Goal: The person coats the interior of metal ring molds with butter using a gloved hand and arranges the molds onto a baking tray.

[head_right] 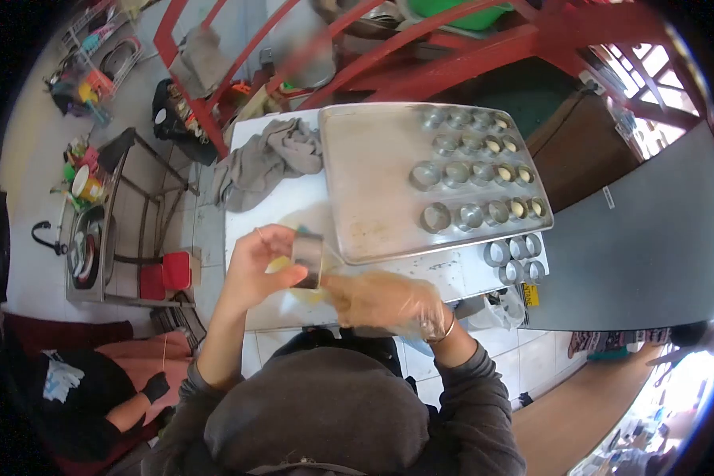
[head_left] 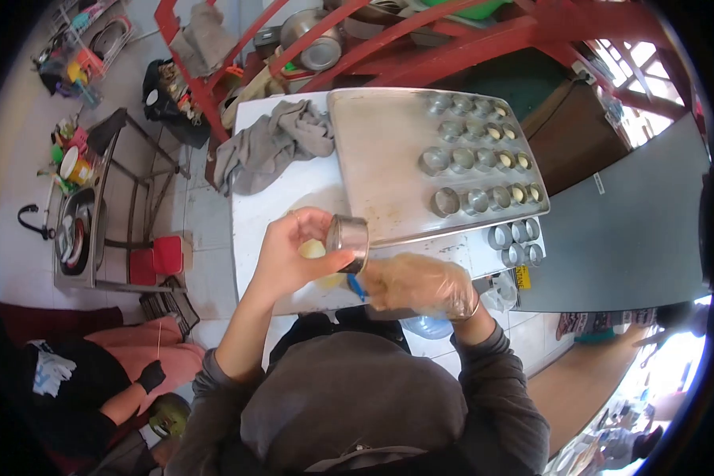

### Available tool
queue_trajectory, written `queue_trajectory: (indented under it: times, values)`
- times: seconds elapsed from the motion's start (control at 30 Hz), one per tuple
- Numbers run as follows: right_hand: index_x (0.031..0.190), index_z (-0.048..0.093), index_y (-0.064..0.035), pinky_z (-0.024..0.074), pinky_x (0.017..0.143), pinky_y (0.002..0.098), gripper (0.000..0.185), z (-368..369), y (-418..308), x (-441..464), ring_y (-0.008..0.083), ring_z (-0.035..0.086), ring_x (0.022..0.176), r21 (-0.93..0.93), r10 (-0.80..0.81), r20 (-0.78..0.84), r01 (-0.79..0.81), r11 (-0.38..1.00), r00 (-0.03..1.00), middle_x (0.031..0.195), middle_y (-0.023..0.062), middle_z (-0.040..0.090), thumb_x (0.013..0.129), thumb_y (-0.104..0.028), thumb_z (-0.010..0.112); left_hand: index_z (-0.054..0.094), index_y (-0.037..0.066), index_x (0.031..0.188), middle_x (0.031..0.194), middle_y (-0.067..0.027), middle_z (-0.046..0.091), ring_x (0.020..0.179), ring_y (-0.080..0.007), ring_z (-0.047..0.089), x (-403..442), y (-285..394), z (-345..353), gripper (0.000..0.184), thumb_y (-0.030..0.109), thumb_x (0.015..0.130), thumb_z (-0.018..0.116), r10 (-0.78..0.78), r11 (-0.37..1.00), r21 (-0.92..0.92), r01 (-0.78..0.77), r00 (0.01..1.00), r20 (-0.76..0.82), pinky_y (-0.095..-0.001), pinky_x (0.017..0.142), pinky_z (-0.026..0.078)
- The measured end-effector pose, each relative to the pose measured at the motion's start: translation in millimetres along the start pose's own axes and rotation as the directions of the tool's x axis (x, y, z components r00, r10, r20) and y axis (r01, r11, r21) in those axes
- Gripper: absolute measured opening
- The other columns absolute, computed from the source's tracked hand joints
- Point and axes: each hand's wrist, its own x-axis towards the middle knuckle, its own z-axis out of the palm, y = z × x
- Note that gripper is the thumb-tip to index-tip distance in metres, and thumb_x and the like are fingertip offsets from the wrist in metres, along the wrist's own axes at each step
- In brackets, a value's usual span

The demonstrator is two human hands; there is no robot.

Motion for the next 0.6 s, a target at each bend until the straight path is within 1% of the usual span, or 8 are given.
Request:
queue_trajectory:
  times: [0.07, 0.13, 0.2, 0.27, 0.4, 0.43, 0.53, 0.6]
  values:
    - [0.118, 0.051, -0.0065, 0.0442, 0.067, 0.0354, 0.039, -8, 12, -11, 0.0189, 0.052, 0.072, 0.128, -0.08, 0.049, 0.073, 0.989, 0.996, 0.079, 0.0032, 0.051, 0.082, -0.018, 0.063, 0.056, -0.003, 0.11, 0.101, -0.004, 0.062, 0.091, -0.0121, 0.06, 6, -8, 10, 0.044, -0.005, 0.071, 0.076, -0.002, 0.998, 0.056, -0.002, 0.997, 0.072, -0.029, 0.084, 0.048]
    - [0.12, 0.051, -0.0066, 0.0438, 0.069, 0.0345, 0.042, -25, 7, -22, 0.0176, 0.051, 0.074, 0.257, -0.087, 0.052, 0.071, 0.964, 0.995, 0.08, 0.0028, 0.051, 0.082, -0.018, 0.064, 0.055, -0.003, 0.112, 0.102, -0.0041, 0.061, 0.092, -0.0126, 0.06, 12, -12, 23, 0.046, -0.001, 0.072, 0.077, -0.027, 0.999, 0.028, 0.025, 0.995, 0.099, -0.0299, 0.085, 0.048]
    - [0.123, 0.05, -0.0054, 0.0425, 0.069, 0.03, 0.046, -30, 29, -31, 0.0139, 0.05, 0.076, 0.515, -0.152, -0.132, 0.199, 0.834, 0.979, 0.082, 0.0016, 0.05, 0.081, -0.016, 0.065, 0.055, -0.003, 0.112, 0.103, -0.0041, 0.061, 0.094, -0.0128, 0.06, 19, -11, 34, 0.047, 0.001, 0.071, 0.079, -0.046, 0.999, 0.007, 0.045, 0.993, 0.111, -0.0305, 0.086, 0.047]
    - [0.124, 0.05, -0.0048, 0.0421, 0.067, 0.0283, 0.048, -33, 46, -39, 0.0125, 0.049, 0.075, 0.726, -0.146, -0.349, 0.365, 0.582, 0.926, 0.081, 0.001, 0.05, 0.081, -0.016, 0.065, 0.059, -0.001, 0.104, 0.092, -0.003, 0.065, 0.082, -0.011, 0.061, 27, -5, 51, 0.042, 0.002, 0.068, 0.081, -0.067, 0.997, -0.039, 0.068, 0.997, 0.025, -0.028, 0.08, 0.047]
    - [0.115, 0.054, -0.0005, 0.0431, 0.063, 0.0296, 0.041, -40, 66, -38, 0.015, 0.049, 0.068, 0.408, 0.096, -0.108, -0.044, 0.912, 0.989, 0.075, 0.0033, 0.051, 0.081, -0.02, 0.064, 0.059, -0.001, 0.104, 0.092, -0.0029, 0.065, 0.083, -0.0109, 0.061, 49, -11, 69, 0.044, 0.003, 0.067, 0.082, -0.087, 0.995, 0.056, 0.082, 0.992, 0.089, -0.0272, 0.08, 0.047]
    - [0.107, 0.056, -0.0008, 0.0428, 0.063, 0.031, 0.033, -49, 61, -40, 0.0158, 0.049, 0.069, 0.184, 0.056, -0.046, -0.047, 0.982, 0.997, 0.075, 0.0054, 0.051, 0.08, -0.018, 0.062, 0.059, -0.001, 0.105, 0.092, -0.0029, 0.065, 0.083, -0.0108, 0.061, 56, -13, 74, 0.044, 0.003, 0.067, 0.082, -0.096, 0.992, 0.089, 0.086, 0.988, 0.118, -0.027, 0.08, 0.047]
    - [0.103, 0.055, -0.0016, 0.0418, 0.063, 0.0322, 0.029, -55, 104, -51, 0.0148, 0.046, 0.069, 0.328, -0.116, 0.08, 0.083, 0.941, 0.99, 0.075, 0.0046, 0.05, 0.079, -0.017, 0.06, 0.059, 0.0, 0.105, 0.094, -0.0038, 0.064, 0.084, -0.0104, 0.06, 82, -16, 93, 0.047, 0.007, 0.066, 0.083, -0.1, 0.99, 0.111, 0.084, 0.984, 0.144, -0.0266, 0.079, 0.047]
    - [0.118, 0.056, -0.0032, 0.0382, 0.062, 0.0293, 0.042, -60, 121, -67, 0.0131, 0.042, 0.069, 0.478, -0.067, -0.178, 0.146, 0.866, 0.982, 0.074, 0.0016, 0.044, 0.079, -0.015, 0.06, 0.059, 0.001, 0.106, 0.094, -0.0057, 0.064, 0.084, -0.0121, 0.061, 116, -27, 92, 0.048, 0.012, 0.067, 0.084, -0.058, 0.967, 0.253, 0.032, 0.994, 0.094, -0.0265, 0.079, 0.047]
